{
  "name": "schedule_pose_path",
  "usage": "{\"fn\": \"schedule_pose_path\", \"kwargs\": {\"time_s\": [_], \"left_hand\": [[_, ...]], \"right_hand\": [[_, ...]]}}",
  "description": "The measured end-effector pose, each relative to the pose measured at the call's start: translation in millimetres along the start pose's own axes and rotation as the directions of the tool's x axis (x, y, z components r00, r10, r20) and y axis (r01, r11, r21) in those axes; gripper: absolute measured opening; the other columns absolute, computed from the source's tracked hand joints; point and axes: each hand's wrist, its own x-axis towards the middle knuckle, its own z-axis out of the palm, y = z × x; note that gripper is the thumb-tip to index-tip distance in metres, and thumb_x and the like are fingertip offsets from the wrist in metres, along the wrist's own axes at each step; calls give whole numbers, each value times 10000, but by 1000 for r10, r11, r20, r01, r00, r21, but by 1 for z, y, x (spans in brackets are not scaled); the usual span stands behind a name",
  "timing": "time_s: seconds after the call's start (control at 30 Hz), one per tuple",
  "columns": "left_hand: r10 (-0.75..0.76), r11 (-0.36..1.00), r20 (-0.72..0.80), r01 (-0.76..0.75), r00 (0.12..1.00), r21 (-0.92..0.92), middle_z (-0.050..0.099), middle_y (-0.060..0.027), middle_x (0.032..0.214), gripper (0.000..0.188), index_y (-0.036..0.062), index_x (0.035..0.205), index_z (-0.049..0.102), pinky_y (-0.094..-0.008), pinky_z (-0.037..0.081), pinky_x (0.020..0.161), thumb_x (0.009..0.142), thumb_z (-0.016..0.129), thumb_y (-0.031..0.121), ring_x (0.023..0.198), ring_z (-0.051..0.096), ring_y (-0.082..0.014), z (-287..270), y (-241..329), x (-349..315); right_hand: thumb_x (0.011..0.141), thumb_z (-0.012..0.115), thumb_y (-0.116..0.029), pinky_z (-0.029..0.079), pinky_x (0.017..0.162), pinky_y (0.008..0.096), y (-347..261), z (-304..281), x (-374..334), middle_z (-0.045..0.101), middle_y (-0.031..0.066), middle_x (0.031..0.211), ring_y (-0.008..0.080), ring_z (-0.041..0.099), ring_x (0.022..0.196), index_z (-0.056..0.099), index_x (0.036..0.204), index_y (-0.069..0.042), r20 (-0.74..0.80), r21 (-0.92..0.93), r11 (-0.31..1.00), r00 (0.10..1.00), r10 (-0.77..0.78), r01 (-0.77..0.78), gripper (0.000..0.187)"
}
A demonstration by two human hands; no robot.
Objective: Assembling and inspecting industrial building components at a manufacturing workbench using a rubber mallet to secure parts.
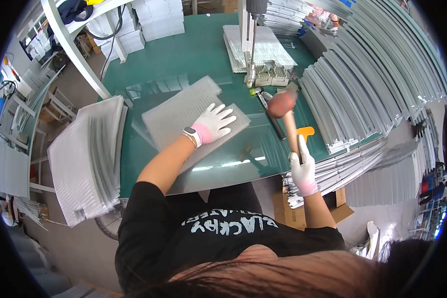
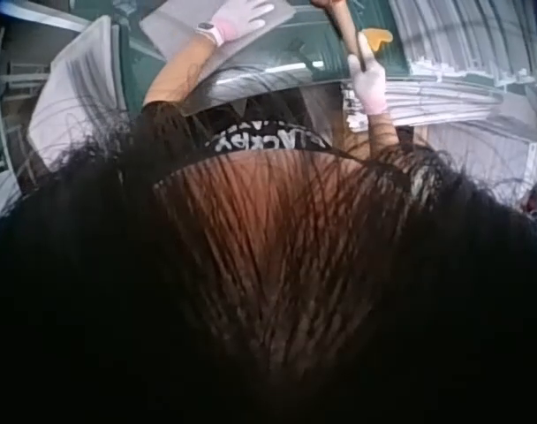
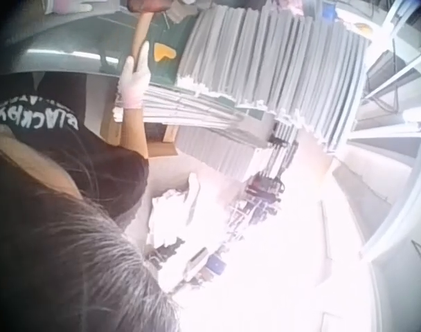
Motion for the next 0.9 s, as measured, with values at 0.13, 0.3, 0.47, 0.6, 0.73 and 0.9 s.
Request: {"fn": "schedule_pose_path", "kwargs": {"time_s": [0.13, 0.3, 0.47, 0.6, 0.73, 0.9], "left_hand": [[-3, 1000, -12, 3, 1000, -9, 424, -82, 1548, 475, 187, 1454, 505, -543, 235, 1205, 1000, 494, 326, 1458, 331, -338, 5, -1, 5], [-25, 999, 19, 24, 1000, 41, 439, -104, 1521, 492, 166, 1449, 500, -526, 243, 1202, 966, 526, 260, 1429, 353, -345, 0, 2, -3], [-15, 1000, -75, 13, 997, -27, 454, -108, 1508, 473, 175, 1428, 528, -537, 250, 1193, 968, 520, 284, 1415, 373, -357, 4, 4, 3], [-96, 994, -100, 91, 990, -53, 458, -111, 1512, 461, 170, 1418, 538, -552, 260, 1181, 977, 501, 298, 1411, 384, -364, 11, 2, 9], [-213, 976, -149, 204, 966, -73, 492, -127, 1495, 458, 136, 1414, 533, -557, 268, 1174, 972, 502, 252, 1401, 405, -376, 21, -13, 31], [-252, 950, -149, 214, 956, -228, 475, -125, 1507, 453, 73, 1385, 537, -543, 250, 1191, 939, 533, 148, 1430, 376, -359, 35, -27, 55]], "right_hand": [[915, 609, -66, 553, 695, 444, 29, 38, -1, 680, 242, 898, 420, 680, 768, 454, 1479, -80, 37, -290, 898, 942, -334, 330, 585], [922, 620, -96, 553, 731, 461, -29, 28, 20, 692, 242, 964, 439, 669, 825, 480, 1484, -158, 350, -412, 897, 937, -9, 162, 583], [927, 642, -165, 542, 759, 468, 3, 43, 3, 684, 262, 1001, 440, 673, 854, 467, 1495, -162, 222, -346, 918, 968, -119, 192, 595], [936, 626, -134, 543, 726, 425, -23, 22, 17, 698, 203, 921, 354, 688, 784, 453, 1510, -156, 331, -454, 888, 939, 94, 71, 601], [930, 564, -26, 522, 721, 324, -37, 18, 25, 659, 189, 862, 252, 615, 686, 445, 1478, 17, 40, -72, 986, 988, -147, 150, 563], [932, 604, -91, 554, 795, 416, 17, 59, 16, 705, 211, 1058, 380, 692, 872, 432, 1504, -79, 103, -278, 860, 903, -416, 428, 597]]}}
